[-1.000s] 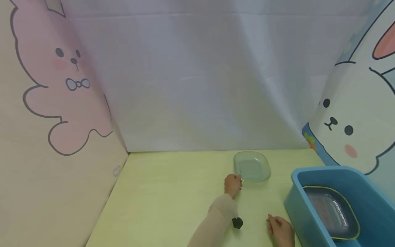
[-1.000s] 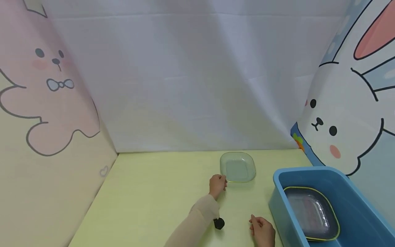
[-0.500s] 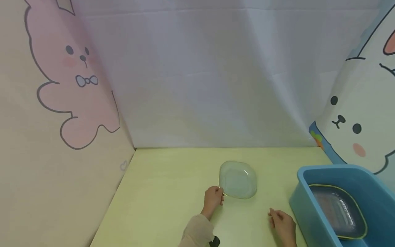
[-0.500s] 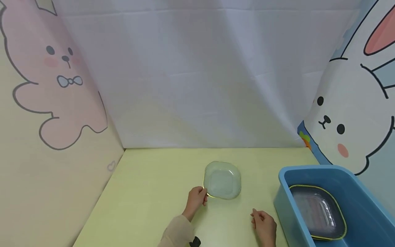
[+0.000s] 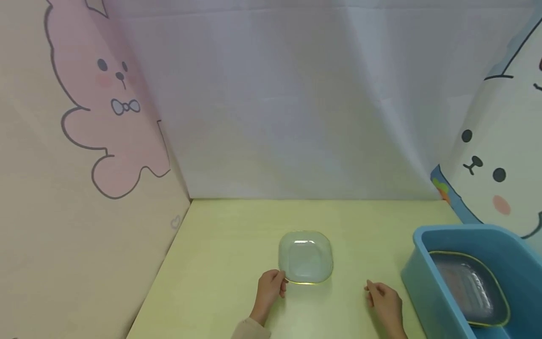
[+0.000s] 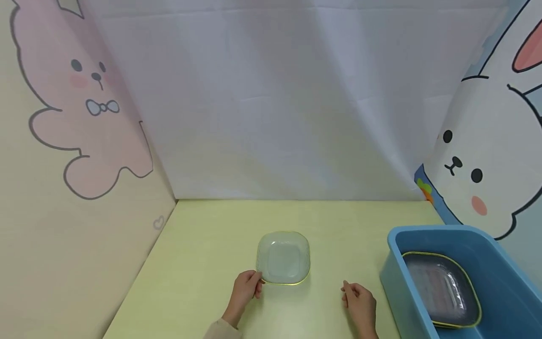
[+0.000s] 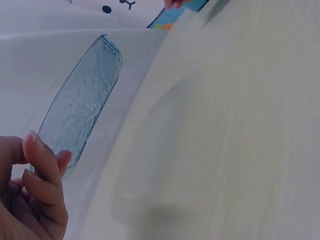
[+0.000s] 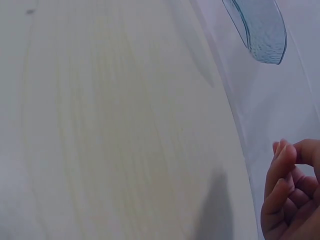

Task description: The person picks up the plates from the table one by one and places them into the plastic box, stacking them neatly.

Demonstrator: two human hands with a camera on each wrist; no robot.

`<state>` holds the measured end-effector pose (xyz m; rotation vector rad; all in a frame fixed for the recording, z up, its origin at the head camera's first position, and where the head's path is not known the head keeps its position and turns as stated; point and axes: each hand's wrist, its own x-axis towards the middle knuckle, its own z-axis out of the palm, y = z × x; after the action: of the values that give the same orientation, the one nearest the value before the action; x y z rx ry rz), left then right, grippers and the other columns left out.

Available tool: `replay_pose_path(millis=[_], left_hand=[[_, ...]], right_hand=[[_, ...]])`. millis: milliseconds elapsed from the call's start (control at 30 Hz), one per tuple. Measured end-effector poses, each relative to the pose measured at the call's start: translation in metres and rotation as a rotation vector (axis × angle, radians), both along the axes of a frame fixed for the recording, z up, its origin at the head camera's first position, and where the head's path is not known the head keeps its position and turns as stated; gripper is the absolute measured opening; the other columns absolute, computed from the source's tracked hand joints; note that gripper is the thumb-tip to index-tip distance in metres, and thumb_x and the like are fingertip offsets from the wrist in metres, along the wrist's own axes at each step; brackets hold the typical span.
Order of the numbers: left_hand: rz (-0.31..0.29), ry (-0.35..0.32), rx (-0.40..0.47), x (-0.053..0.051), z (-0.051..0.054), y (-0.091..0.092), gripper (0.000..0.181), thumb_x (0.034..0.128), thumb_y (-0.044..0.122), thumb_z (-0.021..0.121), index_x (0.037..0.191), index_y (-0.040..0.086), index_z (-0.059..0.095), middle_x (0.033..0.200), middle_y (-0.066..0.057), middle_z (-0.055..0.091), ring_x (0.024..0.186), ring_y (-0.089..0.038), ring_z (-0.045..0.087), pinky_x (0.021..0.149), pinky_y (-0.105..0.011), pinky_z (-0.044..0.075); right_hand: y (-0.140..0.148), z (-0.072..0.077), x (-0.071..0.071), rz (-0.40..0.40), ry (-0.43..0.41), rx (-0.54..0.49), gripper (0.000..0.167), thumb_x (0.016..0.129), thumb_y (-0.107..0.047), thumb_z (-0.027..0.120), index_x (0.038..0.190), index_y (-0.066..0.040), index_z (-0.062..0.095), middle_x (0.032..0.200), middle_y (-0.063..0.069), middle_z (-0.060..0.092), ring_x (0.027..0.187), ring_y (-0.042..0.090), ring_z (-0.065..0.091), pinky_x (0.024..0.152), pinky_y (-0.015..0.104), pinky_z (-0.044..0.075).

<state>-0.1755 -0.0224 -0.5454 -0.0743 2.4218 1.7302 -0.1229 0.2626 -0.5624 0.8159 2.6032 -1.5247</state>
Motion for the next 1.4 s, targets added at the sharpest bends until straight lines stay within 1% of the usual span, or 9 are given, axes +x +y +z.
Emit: replay_pose_path(millis=[400,667,767,900,1000,1133,1200,1300,1400], left_hand=[[0.016,0.062,0.04,-0.008,0.044,-0.009,0.026,0.0876,0.014,0.048,0.07,-0.001,0.059,0.049,0.005,0.048,0.036,-0.004,0.045,0.041,-0.019,0.033],[0.062,0.095,0.104,-0.01,0.057,-0.009,0.029,0.091,0.016,0.048,0.073,-0.004,0.057,0.051,0.003,0.049,0.037,-0.005,0.046,0.039,-0.018,0.032],[0.082,0.091,0.118,-0.007,0.059,-0.009,0.028,0.0918,0.017,0.049,0.073,-0.003,0.057,0.051,0.003,0.049,0.037,-0.005,0.046,0.039,-0.018,0.033],[0.1,0.064,0.131,-0.002,0.062,-0.005,0.028,0.093,0.016,0.049,0.074,-0.002,0.057,0.052,0.003,0.048,0.037,-0.003,0.045,0.04,-0.017,0.035],[0.1,0.062,0.14,0.008,0.076,-0.001,0.027,0.0934,0.012,0.048,0.073,-0.003,0.056,0.052,0.002,0.048,0.037,-0.002,0.044,0.04,-0.016,0.034],[0.102,0.066,0.135,0.02,0.097,0.004,0.027,0.0932,0.009,0.046,0.072,-0.005,0.056,0.053,0.002,0.047,0.039,-0.002,0.043,0.04,-0.014,0.031],[0.107,0.054,0.126,0.024,0.102,0.005,0.026,0.0932,0.009,0.045,0.073,-0.004,0.056,0.053,0.002,0.047,0.039,-0.002,0.044,0.041,-0.012,0.029],[0.111,0.054,0.117,0.027,0.101,0.005,0.026,0.0928,0.009,0.046,0.072,-0.004,0.056,0.053,0.003,0.047,0.039,-0.001,0.044,0.041,-0.013,0.03],[0.119,0.063,0.109,0.022,0.077,0.004,0.028,0.0927,0.013,0.049,0.072,-0.004,0.056,0.052,0.003,0.048,0.037,-0.001,0.044,0.041,-0.016,0.032]], right_hand=[[-0.007,0.011,-0.007,0.001,0.008,-0.005,0.033,0.093,-0.028,0.05,0.087,0.0,0.066,0.057,-0.005,0.056,0.051,0.011,0.05,0.052,0.023,0.037],[-0.019,0.021,-0.024,0.022,0.102,-0.013,0.037,0.092,-0.034,0.052,0.085,0.0,0.065,0.057,-0.004,0.058,0.049,0.011,0.054,0.049,0.03,0.043],[-0.026,0.024,-0.032,0.016,0.134,-0.032,0.047,0.09,-0.046,0.051,0.083,-0.001,0.065,0.055,-0.005,0.056,0.048,0.01,0.054,0.049,0.042,0.045],[-0.038,0.036,-0.04,0.044,0.19,-0.053,0.058,0.088,-0.055,0.048,0.082,0.0,0.065,0.057,0.002,0.058,0.048,0.009,0.052,0.049,0.037,0.043],[-0.047,0.05,-0.042,0.08,0.231,-0.111,0.056,0.092,-0.049,0.046,0.08,0.002,0.064,0.057,0.003,0.057,0.047,0.009,0.051,0.048,0.026,0.04],[-0.058,0.062,-0.044,0.103,0.268,-0.225,0.053,0.096,-0.042,0.043,0.078,0.005,0.06,0.056,-0.002,0.054,0.045,0.009,0.05,0.047,0.024,0.041],[-0.063,0.064,-0.044,0.126,0.298,-0.241,0.052,0.097,-0.038,0.041,0.075,0.006,0.057,0.055,-0.003,0.053,0.045,0.008,0.049,0.046,0.023,0.04],[-0.072,0.072,-0.039,0.169,0.34,-0.225,0.047,0.098,-0.029,0.042,0.068,0.005,0.055,0.054,-0.001,0.053,0.043,0.008,0.048,0.045,0.022,0.039],[-0.086,0.083,-0.029,0.206,0.375,-0.162,0.041,0.096,-0.018,0.046,0.062,0.004,0.052,0.051,0.004,0.052,0.041,0.006,0.045,0.043,0.02,0.036]])
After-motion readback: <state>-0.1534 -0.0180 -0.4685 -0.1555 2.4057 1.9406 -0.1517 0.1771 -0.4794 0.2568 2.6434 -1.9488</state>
